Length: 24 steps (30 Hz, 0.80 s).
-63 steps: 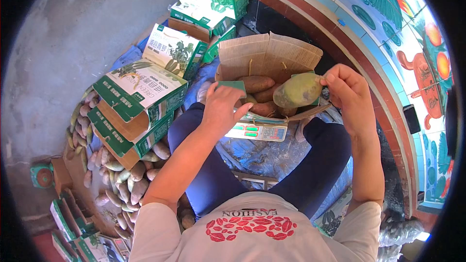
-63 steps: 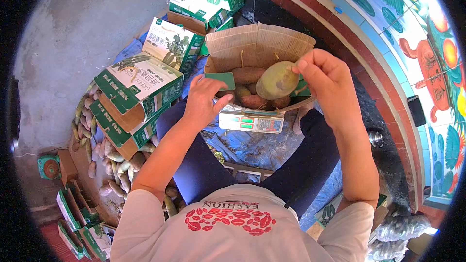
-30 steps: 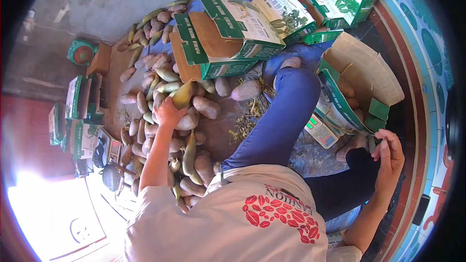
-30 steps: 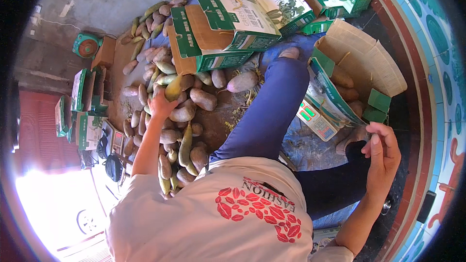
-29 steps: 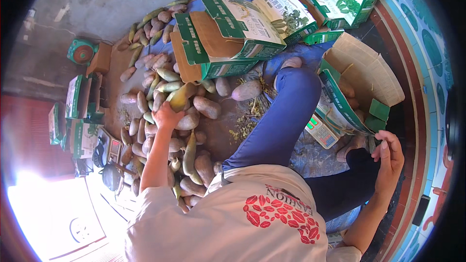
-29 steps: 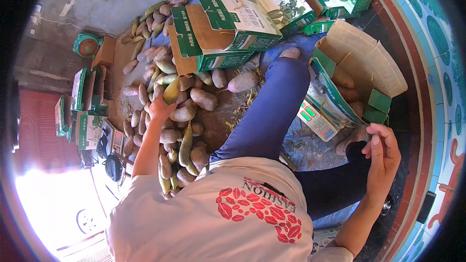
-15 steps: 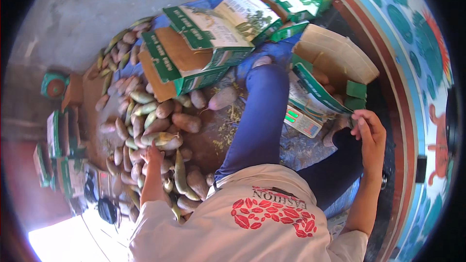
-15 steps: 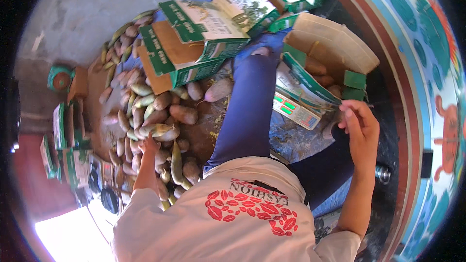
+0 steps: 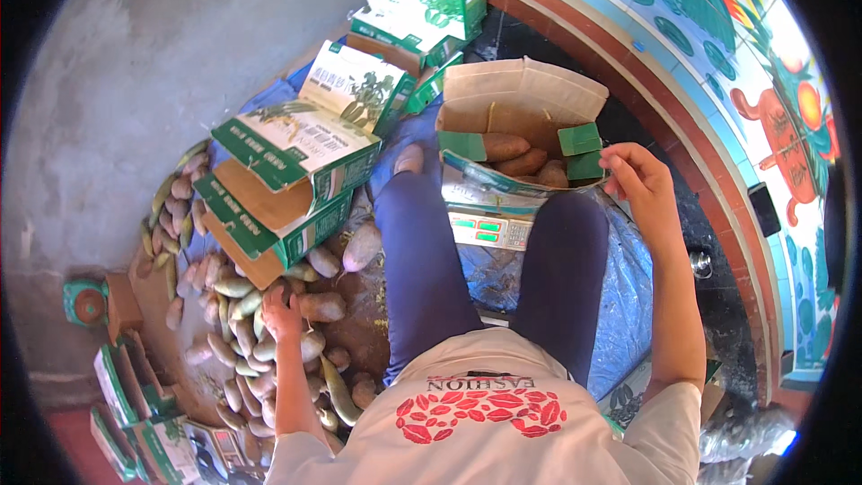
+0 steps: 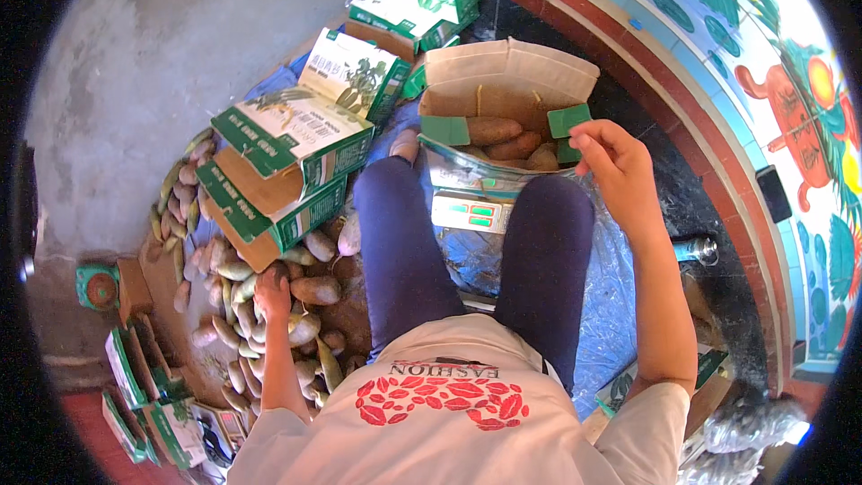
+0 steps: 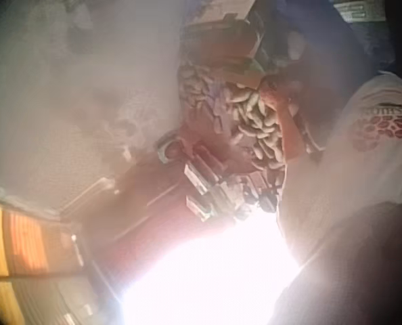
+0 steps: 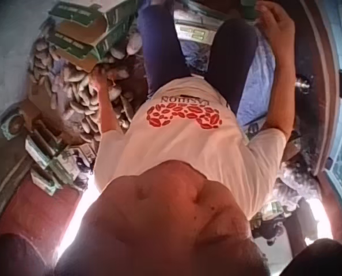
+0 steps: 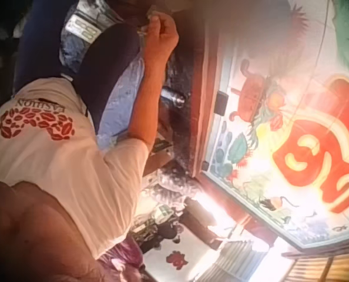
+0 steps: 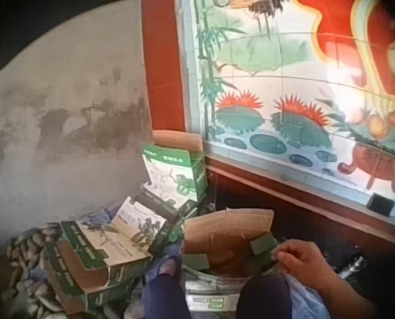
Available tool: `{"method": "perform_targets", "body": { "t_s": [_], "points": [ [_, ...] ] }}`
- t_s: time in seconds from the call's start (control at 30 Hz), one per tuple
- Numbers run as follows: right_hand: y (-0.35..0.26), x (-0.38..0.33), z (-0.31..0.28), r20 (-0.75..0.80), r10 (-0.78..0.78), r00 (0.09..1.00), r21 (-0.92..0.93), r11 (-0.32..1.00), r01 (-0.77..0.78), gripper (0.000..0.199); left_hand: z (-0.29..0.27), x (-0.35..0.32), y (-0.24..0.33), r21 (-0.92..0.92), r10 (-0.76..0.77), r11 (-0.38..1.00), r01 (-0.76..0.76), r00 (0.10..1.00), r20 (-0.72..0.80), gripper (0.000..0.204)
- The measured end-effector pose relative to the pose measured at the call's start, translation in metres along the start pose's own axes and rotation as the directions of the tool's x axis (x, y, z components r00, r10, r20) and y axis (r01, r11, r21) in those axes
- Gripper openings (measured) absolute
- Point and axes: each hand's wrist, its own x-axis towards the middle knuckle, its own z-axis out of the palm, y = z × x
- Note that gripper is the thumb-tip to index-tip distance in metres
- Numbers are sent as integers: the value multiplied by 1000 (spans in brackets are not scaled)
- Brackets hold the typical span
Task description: Packing sweet potatoes into cardboard boxes and weighing them on a scale.
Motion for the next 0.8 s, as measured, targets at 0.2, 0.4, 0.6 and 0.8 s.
{"method": "perform_targets", "body": {
  "t_s": [0.2,0.4,0.6,0.8],
  "points": [
    [40,55,-7,-32,-60,998,-92,994,56,20,-75,92,161,-312,265,898,-311,947,-181,26],
    [86,128,-5,-130,-380,916,-561,790,248,23,-134,118,295,-517,609,583,-627,758,-233,29],
    [132,194,21,-63,-601,797,-842,460,280,36,-114,108,369,-494,870,391,-777,488,-78,41],
    [136,216,29,-49,-165,985,-912,410,23,33,-100,91,413,-383,904,426,-820,365,223,37]
  ]
}}
